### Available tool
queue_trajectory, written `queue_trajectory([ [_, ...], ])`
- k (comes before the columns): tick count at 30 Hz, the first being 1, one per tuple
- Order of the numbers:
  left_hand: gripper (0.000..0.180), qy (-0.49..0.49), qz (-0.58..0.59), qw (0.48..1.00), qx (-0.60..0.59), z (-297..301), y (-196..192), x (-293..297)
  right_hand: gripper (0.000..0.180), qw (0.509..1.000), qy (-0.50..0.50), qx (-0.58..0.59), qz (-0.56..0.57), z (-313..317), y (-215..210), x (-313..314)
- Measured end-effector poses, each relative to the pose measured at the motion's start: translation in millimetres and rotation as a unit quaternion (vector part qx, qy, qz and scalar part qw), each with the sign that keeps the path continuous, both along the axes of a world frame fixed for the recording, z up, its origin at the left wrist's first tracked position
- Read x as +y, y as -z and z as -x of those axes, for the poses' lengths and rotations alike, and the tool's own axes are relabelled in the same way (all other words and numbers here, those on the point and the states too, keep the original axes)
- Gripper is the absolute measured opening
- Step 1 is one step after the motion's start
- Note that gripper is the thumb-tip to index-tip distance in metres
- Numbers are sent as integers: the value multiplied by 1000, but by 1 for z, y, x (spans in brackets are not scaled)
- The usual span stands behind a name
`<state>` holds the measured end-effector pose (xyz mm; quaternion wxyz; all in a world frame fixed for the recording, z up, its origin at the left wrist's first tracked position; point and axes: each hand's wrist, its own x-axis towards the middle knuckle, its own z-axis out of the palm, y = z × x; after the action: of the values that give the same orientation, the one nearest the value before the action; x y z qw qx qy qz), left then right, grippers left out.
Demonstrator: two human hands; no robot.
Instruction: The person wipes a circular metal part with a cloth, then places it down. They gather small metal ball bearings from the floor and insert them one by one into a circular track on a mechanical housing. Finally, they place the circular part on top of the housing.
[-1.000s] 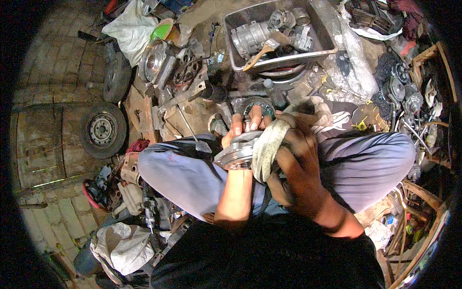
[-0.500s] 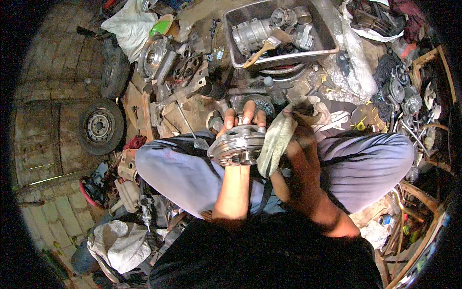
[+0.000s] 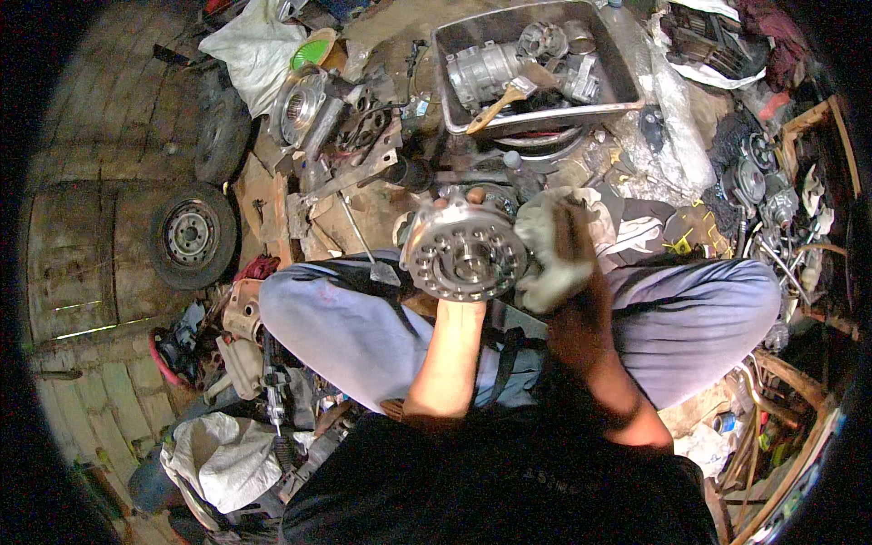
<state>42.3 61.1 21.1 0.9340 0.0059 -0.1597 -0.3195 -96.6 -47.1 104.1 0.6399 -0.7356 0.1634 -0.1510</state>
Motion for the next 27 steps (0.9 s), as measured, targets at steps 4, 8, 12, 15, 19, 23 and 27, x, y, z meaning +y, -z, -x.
queue_trajectory([
  [4,30,15,-8,1000,26,-2,1,0,42,993,48,57,-94,8,34,-17],
  [8,34,15,-16,999,41,-1,0,2,44,970,-17,146,191,12,23,-31],
  [12,38,20,-17,998,64,-4,-2,8,44,965,-18,16,261,3,5,-26],
  [15,40,27,-25,995,96,-3,-1,12,40,965,2,-155,212,-12,6,-30],
  [19,44,42,-42,988,143,3,-3,16,36,929,-13,-319,187,-31,3,-43],
  [23,48,43,-69,976,204,6,1,24,39,917,-49,-289,270,-36,2,-49],
  [27,49,5,-64,956,285,-2,22,25,53,882,-55,-174,-435,-17,-4,-25],
])
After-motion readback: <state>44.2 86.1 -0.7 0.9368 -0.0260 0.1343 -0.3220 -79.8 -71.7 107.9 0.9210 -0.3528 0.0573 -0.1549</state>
